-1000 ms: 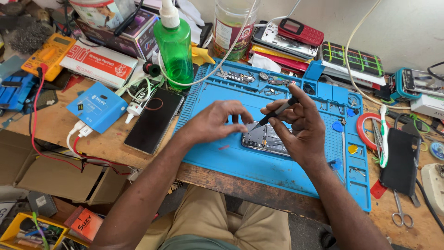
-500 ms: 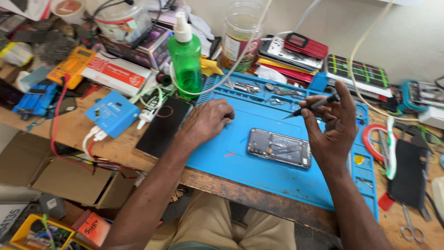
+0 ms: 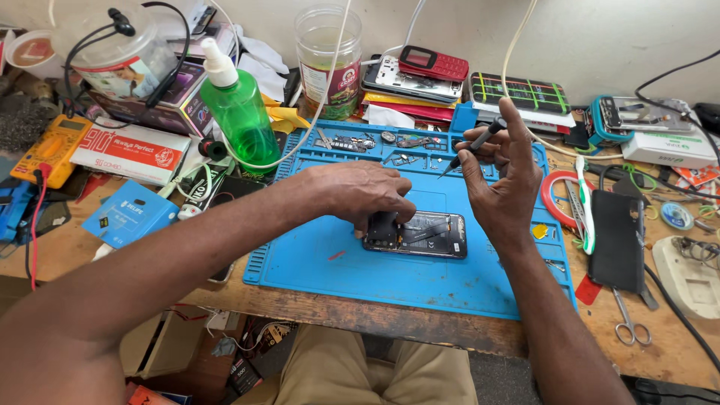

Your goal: The person uses a screwdriver to remove screws from a disassembled smartphone on a blue mat, then connects a charging cable to test the device. They continue to unscrew and remove internal components from the phone.

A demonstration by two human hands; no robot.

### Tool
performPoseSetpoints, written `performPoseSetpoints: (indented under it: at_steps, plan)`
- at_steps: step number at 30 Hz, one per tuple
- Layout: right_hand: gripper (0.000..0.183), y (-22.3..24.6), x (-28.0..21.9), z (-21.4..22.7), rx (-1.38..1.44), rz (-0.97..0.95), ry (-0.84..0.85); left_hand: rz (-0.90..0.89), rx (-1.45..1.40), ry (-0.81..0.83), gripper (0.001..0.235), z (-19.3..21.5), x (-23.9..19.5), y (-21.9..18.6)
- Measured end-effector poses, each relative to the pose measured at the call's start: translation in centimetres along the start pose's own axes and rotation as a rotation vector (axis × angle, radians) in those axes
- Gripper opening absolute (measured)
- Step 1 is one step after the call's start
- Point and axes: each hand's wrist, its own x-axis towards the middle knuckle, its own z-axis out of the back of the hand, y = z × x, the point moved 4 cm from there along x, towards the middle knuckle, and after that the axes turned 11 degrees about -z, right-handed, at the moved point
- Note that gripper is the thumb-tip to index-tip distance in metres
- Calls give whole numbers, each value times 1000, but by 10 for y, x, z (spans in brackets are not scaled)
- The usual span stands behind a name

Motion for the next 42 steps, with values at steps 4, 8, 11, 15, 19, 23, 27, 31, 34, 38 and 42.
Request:
performPoseSetpoints:
  at_steps: [4,8,11,15,19,23,27,31,34,38,42]
  plan:
    - [75,-3,-1,2,-14,9,-5,-23,15,68,66,-1,10,2]
    - [76,-4,0,2,-31,32,13,-6,19,120,59,-2,21,2]
    - [77,-4,0,2,-39,37,19,6,28,172,58,-2,27,4]
    - [77,-6,-1,2,-60,39,16,-14,5,154,57,-2,26,5]
    - [78,-9,-1,2,-63,56,28,-36,3,137,57,-2,28,3]
    - [79,-9,-1,2,-88,60,29,-18,33,258,60,-4,32,5]
    - [79,-11,-1,4,-102,47,29,-14,48,252,62,-6,35,6]
    - [79,-11,0,3,-109,63,29,-72,4,156,60,-6,28,6]
    - [79,-11,0,5,-103,45,34,-136,18,97,42,-7,11,8]
    - [79,-11,0,5,-93,35,31,-191,84,-126,10,-11,-25,5]
    - [81,-11,0,5,-101,50,27,-280,222,-379,8,-15,-57,-2]
